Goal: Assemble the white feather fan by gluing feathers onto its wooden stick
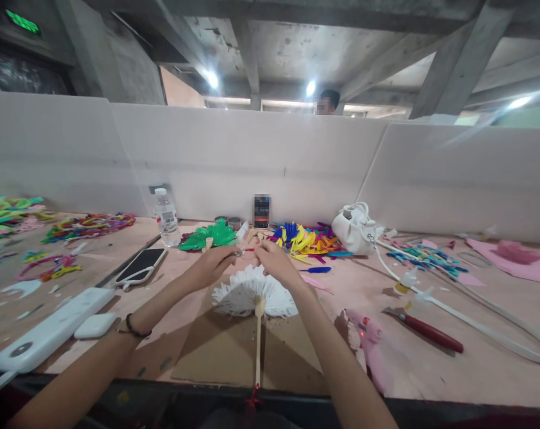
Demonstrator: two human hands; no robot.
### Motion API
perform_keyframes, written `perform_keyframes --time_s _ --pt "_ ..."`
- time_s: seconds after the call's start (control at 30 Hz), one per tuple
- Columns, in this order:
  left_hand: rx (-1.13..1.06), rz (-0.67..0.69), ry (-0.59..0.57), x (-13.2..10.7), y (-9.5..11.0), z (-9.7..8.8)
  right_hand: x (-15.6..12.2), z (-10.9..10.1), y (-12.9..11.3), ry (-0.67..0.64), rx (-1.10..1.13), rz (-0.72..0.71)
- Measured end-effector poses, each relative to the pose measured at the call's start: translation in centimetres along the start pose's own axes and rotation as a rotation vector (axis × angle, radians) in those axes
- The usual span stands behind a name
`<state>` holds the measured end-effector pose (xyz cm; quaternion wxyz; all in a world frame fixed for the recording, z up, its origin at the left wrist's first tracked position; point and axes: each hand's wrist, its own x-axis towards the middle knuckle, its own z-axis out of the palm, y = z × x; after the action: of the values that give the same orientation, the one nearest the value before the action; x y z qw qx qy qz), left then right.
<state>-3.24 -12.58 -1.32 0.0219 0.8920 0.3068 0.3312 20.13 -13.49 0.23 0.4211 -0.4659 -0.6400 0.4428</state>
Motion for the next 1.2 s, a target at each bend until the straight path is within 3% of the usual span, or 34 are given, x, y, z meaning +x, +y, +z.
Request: perform_keyframes --time_s 0.2,0.63,1.03,1.2 --pt "-0.011 0.174 0.1 -0.8 3.1 1.8 -3.2 -0.4 1.6 -0.048 0.059 -0.08" --pt "0.077 0.311 0.165 -1.2 4.5 1.4 -4.0 -0.9 2.5 -0.165 -0.006 -0.124" --pt "0.028 0.259 0.21 -1.4 5.3 1.2 -4.3 -0.8 2.3 -0.158 -0.076 -0.102" --pt "-0.097 0.134 0.25 -1.5 5.5 1.9 -5.5 -1.9 -0.1 -0.027 -0.114 -0.121"
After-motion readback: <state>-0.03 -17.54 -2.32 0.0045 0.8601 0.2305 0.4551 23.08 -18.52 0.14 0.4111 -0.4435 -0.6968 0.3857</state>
